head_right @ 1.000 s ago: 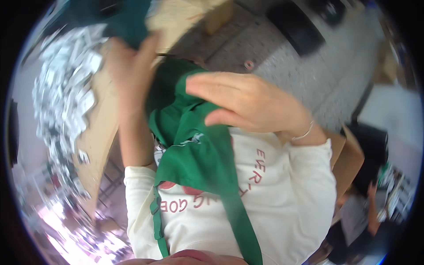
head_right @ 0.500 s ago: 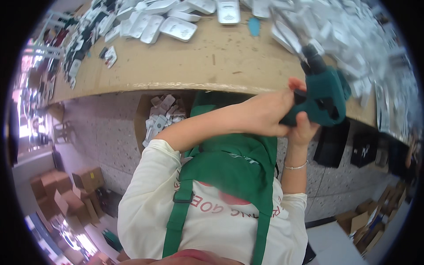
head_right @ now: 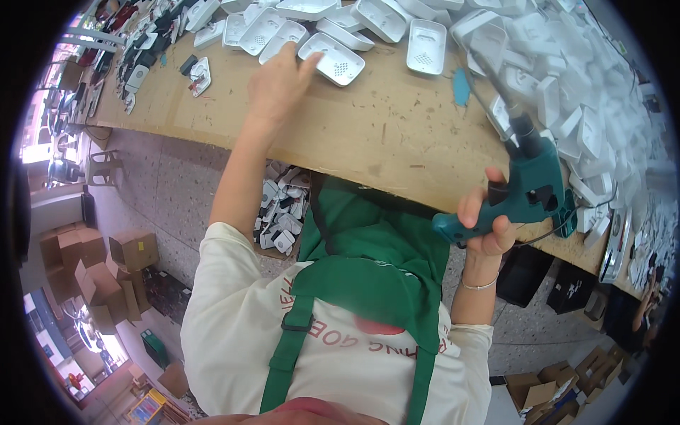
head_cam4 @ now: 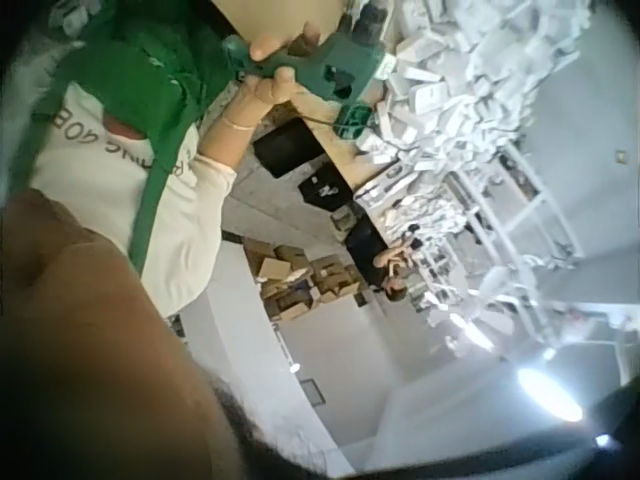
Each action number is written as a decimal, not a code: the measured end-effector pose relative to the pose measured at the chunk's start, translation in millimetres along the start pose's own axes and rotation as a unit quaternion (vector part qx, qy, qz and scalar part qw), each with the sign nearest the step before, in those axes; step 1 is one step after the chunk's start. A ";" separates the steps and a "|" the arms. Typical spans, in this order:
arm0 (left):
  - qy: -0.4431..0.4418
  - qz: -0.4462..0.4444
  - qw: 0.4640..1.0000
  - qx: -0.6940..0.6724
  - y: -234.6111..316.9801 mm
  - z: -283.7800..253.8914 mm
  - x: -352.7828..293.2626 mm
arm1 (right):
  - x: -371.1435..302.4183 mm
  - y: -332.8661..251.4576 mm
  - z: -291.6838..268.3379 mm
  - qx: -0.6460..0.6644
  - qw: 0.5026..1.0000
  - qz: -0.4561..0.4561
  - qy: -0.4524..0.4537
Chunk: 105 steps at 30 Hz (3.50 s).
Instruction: Soldering wires to components inside a plastic housing for assembly.
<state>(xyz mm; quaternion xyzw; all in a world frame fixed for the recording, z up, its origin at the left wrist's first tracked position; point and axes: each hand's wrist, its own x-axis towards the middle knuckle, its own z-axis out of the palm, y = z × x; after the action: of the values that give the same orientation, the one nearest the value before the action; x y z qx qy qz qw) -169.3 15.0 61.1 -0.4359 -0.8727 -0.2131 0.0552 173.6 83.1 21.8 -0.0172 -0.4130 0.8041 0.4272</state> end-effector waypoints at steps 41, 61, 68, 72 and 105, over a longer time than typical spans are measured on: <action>0.049 0.077 0.993 0.073 -285.0 -17.2 -14.5 | -5.6 64.6 14.9 -0.047 0.990 0.007 0.133; 0.078 0.483 0.862 -0.133 6.1 17.6 -109.1 | -161.4 -121.9 -22.7 -0.405 0.847 -0.186 0.290; 0.089 0.506 0.838 -0.184 26.4 35.0 -115.0 | -185.2 -176.5 -3.5 -0.302 0.872 -0.312 0.224; 0.078 0.505 0.839 -0.186 34.7 39.0 -115.3 | -137.0 -99.6 6.3 -0.138 0.951 -0.187 0.205; -0.074 0.308 0.910 -0.268 86.9 43.0 -96.4 | 18.2 30.3 -9.1 0.040 0.996 0.045 0.073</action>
<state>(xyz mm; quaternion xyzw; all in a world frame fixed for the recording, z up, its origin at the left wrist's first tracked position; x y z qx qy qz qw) -38.1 8.0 23.2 -0.6962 -0.6066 -0.3781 -0.0656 145.1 92.8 1.1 -0.0769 -0.3468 0.8352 0.4199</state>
